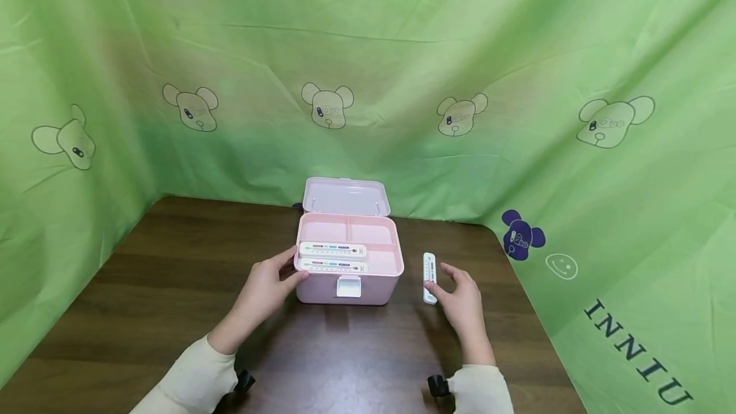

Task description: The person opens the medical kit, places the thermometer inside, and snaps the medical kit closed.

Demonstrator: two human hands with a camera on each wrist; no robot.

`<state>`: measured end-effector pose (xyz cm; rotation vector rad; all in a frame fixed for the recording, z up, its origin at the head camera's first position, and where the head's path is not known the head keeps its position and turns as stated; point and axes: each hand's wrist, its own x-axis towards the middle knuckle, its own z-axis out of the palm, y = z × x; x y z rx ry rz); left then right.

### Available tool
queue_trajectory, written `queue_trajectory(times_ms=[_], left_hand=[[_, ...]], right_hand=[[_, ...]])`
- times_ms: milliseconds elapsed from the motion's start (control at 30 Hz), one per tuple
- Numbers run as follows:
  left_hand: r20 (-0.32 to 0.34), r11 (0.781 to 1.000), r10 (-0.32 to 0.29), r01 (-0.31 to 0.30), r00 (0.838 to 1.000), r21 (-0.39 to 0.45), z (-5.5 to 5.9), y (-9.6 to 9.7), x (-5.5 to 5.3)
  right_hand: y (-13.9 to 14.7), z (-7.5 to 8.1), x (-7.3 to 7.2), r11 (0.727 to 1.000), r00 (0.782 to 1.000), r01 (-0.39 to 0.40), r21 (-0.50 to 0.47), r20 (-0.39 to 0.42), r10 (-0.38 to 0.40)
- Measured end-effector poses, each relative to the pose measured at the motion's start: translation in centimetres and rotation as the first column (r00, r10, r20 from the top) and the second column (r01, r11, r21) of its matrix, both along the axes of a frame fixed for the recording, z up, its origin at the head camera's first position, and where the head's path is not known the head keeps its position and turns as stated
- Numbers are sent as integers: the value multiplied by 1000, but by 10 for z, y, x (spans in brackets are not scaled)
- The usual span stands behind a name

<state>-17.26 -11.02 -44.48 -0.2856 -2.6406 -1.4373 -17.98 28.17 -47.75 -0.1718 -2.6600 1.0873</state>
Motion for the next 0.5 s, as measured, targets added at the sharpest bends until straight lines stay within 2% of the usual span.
queue_trajectory(times_ms=[267,500], left_hand=[[-9,1000,10,-10,1000,-2,0,-1,1],[0,1000,1,-1,1000,7,0,1,0]], right_hand=[[-1,-23,-3,997,997,67,46,24,-68],[0,-32,2,982,988,120,146,84,-133]])
